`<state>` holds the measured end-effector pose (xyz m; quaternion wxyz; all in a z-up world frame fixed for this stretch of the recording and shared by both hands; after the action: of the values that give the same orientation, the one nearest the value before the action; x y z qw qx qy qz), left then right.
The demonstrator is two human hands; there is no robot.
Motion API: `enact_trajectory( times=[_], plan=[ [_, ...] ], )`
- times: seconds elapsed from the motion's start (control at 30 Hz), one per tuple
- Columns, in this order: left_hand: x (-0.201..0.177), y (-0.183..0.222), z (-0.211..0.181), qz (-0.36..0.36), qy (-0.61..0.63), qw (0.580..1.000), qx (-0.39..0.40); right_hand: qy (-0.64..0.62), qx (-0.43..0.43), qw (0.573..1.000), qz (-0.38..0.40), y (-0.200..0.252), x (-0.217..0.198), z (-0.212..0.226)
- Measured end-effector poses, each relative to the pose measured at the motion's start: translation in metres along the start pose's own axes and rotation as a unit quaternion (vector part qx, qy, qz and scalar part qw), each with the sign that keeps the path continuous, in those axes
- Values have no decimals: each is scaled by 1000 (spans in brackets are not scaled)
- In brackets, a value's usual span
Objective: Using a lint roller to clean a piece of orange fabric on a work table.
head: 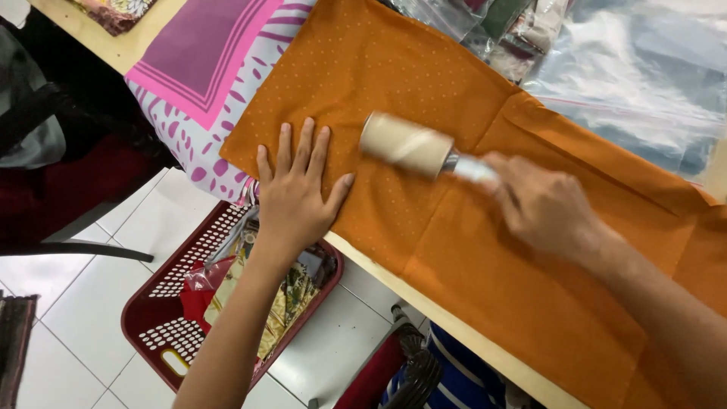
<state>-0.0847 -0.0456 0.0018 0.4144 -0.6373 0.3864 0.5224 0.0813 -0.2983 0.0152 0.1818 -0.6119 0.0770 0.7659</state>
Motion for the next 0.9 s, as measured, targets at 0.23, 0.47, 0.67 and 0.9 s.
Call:
enact_trajectory(
  times=[0.23,0.47,0.67,0.9],
  plan=[
    [-1,1,0,-14,-12,1000,1,135,113,980,-89,-5,-19,-30],
    [-1,1,-1,-18,-16,1000,-2,132,-63,987,-63,-5,-12,36],
    [0,1,1,-13,-10,1000,-13,192,61,978,-55,-26,-4,-13],
    [0,2,1,-25,-13,1000,-8,338,102,925,-139,-16,-26,7]
  ],
)
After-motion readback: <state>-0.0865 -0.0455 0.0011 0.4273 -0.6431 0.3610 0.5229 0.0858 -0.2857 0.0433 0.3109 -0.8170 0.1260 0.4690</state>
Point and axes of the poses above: each hand's wrist, its own y-axis away from the middle knuckle, its own x-axis out of the palm, z = x × y, the point moved 8 cm from there along -y, towards the middle knuckle, and after that the axes turned 11 degrees about z, right-handed, at the moved point
